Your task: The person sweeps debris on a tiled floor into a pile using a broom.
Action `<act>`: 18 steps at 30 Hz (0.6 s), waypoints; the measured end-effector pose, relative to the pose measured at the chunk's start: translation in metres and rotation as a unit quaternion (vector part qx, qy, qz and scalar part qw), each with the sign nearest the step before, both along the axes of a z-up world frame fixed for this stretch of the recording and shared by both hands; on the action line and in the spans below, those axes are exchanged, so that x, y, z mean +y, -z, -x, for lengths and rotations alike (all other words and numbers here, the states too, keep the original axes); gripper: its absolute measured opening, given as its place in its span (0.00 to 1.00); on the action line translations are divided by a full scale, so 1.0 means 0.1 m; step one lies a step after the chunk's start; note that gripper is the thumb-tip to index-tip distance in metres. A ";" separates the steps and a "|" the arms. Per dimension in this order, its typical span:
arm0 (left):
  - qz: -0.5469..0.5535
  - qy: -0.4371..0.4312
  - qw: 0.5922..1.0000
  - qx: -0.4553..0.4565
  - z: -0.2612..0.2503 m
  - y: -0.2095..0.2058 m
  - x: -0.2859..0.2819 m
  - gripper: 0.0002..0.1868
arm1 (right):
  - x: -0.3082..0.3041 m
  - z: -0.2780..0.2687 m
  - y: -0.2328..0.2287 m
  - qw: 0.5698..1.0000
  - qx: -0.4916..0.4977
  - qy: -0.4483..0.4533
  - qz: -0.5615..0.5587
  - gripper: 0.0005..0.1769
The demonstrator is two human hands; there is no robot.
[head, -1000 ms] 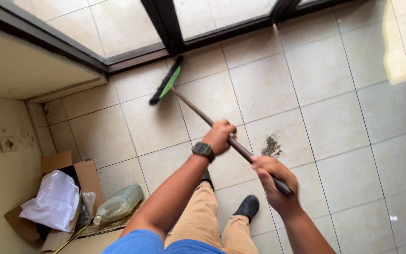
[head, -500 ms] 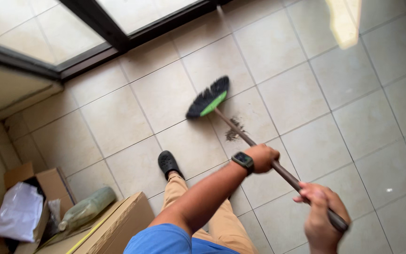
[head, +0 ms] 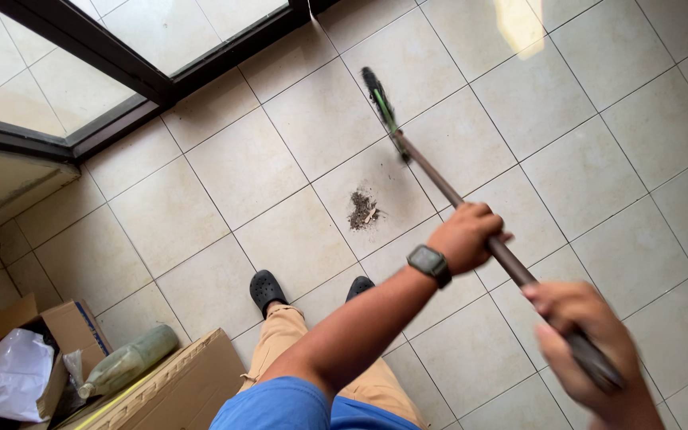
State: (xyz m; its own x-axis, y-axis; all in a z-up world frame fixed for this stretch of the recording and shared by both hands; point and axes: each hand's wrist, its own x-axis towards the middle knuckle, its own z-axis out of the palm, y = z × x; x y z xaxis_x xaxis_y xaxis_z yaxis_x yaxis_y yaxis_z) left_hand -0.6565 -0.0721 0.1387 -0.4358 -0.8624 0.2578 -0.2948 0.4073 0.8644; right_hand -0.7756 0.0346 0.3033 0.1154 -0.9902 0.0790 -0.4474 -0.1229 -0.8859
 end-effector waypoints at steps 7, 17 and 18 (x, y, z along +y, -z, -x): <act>-0.078 -0.013 0.985 -0.152 -0.30 0.80 -0.09 0.07 | -0.48 -0.45 0.73 0.988 -0.006 -0.141 -0.063 0.14; -0.109 0.115 0.955 -0.250 -0.67 0.21 1.24 0.05 | 0.84 -0.55 0.47 0.982 0.051 -0.140 -0.118 0.13; -0.120 0.127 0.949 -0.264 -0.71 0.14 1.36 0.06 | 0.95 -0.56 0.44 0.979 0.050 -0.150 -0.125 0.12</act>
State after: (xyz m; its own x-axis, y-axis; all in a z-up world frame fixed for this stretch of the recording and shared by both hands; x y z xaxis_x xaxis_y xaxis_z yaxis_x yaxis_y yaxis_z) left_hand -0.5856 0.0637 0.1251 -0.6513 -0.7181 -0.2451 -0.6309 0.3331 0.7007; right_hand -0.7196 0.1297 0.2595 0.3991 -0.8974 -0.1881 -0.5100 -0.0467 -0.8589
